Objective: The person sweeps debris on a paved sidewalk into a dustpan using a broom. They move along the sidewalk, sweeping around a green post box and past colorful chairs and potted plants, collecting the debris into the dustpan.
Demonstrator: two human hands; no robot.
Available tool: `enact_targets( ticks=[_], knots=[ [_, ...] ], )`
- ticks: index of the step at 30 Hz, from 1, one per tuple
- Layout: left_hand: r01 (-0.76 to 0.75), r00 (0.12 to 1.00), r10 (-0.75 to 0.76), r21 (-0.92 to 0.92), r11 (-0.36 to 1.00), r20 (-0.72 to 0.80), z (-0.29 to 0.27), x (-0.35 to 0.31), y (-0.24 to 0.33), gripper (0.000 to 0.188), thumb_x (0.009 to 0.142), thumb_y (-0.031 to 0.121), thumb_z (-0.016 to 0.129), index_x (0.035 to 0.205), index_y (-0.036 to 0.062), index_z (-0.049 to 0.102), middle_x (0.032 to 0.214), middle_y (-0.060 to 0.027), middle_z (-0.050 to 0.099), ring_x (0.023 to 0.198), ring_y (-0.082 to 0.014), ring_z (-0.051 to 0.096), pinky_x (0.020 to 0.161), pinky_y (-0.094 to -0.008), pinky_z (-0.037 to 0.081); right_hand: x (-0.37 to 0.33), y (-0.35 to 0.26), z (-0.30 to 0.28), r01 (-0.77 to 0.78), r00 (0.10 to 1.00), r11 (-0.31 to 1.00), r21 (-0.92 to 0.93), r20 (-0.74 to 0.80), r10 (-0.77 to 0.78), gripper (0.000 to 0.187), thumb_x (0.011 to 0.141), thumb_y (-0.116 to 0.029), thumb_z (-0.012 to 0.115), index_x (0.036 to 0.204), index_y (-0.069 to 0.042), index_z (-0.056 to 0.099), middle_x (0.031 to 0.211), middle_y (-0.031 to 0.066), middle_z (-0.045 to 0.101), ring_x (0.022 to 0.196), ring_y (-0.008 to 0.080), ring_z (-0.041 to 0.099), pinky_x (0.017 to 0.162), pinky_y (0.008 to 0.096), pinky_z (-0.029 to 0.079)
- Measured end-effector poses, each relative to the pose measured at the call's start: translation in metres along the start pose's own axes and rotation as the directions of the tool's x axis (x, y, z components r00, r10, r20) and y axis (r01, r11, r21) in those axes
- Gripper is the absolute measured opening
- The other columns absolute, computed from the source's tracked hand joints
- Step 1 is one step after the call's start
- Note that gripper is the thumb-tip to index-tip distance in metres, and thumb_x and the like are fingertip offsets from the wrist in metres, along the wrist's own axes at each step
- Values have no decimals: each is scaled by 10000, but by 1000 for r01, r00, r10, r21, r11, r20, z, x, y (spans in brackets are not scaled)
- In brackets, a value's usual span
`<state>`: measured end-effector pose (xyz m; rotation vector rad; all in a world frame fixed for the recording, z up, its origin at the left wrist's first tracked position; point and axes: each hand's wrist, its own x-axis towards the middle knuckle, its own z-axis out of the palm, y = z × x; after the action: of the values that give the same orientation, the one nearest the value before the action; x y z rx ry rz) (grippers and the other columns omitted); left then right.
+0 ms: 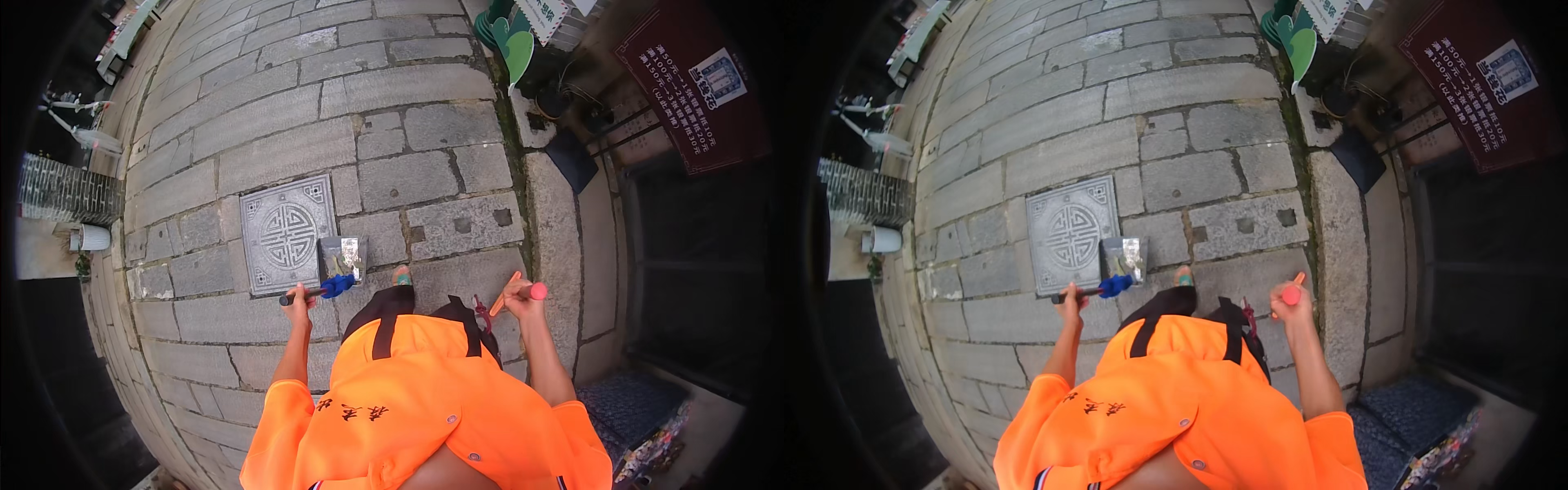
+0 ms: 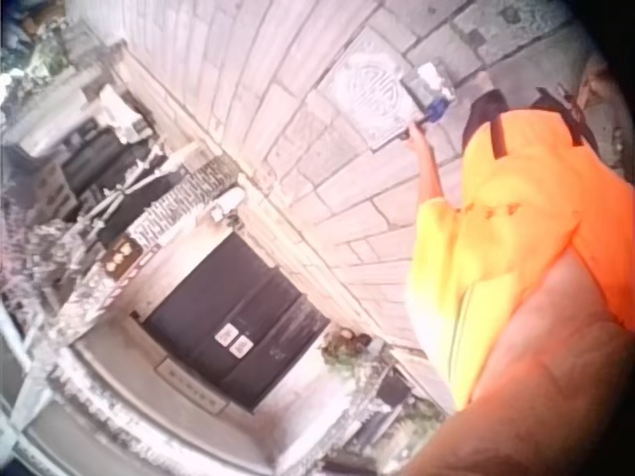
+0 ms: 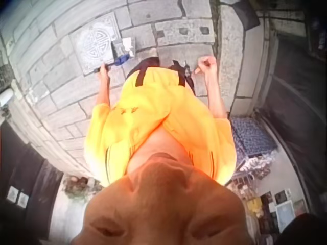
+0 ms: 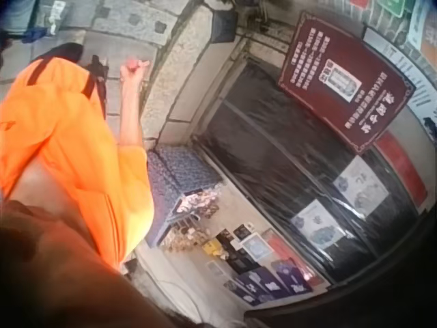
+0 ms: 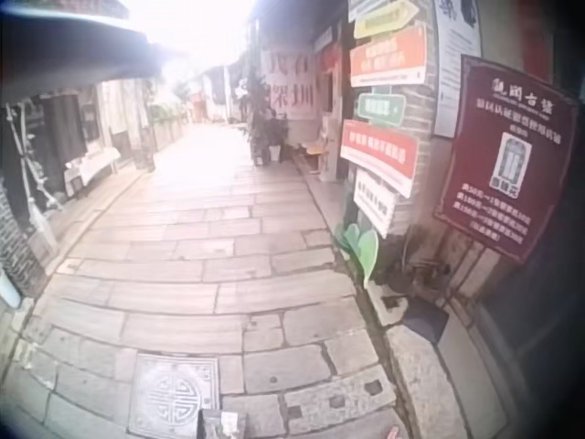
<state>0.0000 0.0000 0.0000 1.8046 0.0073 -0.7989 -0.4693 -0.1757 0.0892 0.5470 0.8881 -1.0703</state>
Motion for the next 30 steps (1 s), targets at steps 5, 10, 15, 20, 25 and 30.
enact_targets(
  ticks=[5, 10, 15, 20, 25, 30],
  knots=[
    [-32, 999, 31, -22, 999, -38, 33, 51, 46, 239, 823, 240, 585, 710, 37, 533, 647, -73, 578, 457, -127, 535, 396, -241, 454, 89, 22, 152, -214, 967, 973, 82, 157, 199, 196, 727, -52, 420, 548, -128, 396, 478, -51, 420, 445, 91, 430, 510, 259, 373],
    [-9, 996, 2, -75, 997, -93, 81, 90, 70, 245, 827, 239, 584, 704, 33, 534, 620, -72, 568, 441, -133, 533, 397, -241, 456, 166, 15, 271, -329, 903, 943, 49, 310, 299, 209, 725, -7, 421, 561, -132, 387, 499, -47, 425, 459, 97, 432, 533, 254, 389],
    [-4, 987, -12, -104, 995, -157, 139, 127, 126, 239, 830, 225, 580, 710, 22, 542, 616, -74, 568, 432, -137, 535, 393, -239, 459, 218, -31, 331, -434, 805, 901, 1, 449, 387, 132, 746, -45, 451, 624, -95, 452, 554, -31, 473, 535, 130, 478, 553, 284, 436],
    [-11, 958, -30, -138, 990, -286, 191, 167, 177, 236, 820, 215, 589, 714, 10, 542, 635, -88, 578, 415, -143, 541, 364, -238, 466, 233, -33, 390, -308, 906, 945, -109, 269, 326, 160, 769, -119, 450, 609, -127, 443, 552, -62, 476, 513, 106, 476, 534, 276, 431],
    [-84, 952, 28, -174, 981, -303, 255, 211, 236, 243, 825, 228, 572, 748, -2, 555, 635, -100, 574, 431, -169, 558, 384, -252, 478, 280, -44, 440, -213, 959, 971, -105, 169, 228, 113, 754, -58, 527, 651, -77, 485, 576, -6, 495, 539, 133, 500, 542, 279, 450],
    [-126, 973, 91, -156, 980, -210, 307, 288, 296, 241, 826, 235, 582, 741, 12, 549, 635, -92, 575, 423, -145, 545, 373, -231, 463, 305, -39, 486, -190, 933, 981, -50, 303, 196, 184, 822, -84, 469, 638, -81, 465, 586, -1, 487, 556, 126, 501, 561, 272, 445]
  ],
)
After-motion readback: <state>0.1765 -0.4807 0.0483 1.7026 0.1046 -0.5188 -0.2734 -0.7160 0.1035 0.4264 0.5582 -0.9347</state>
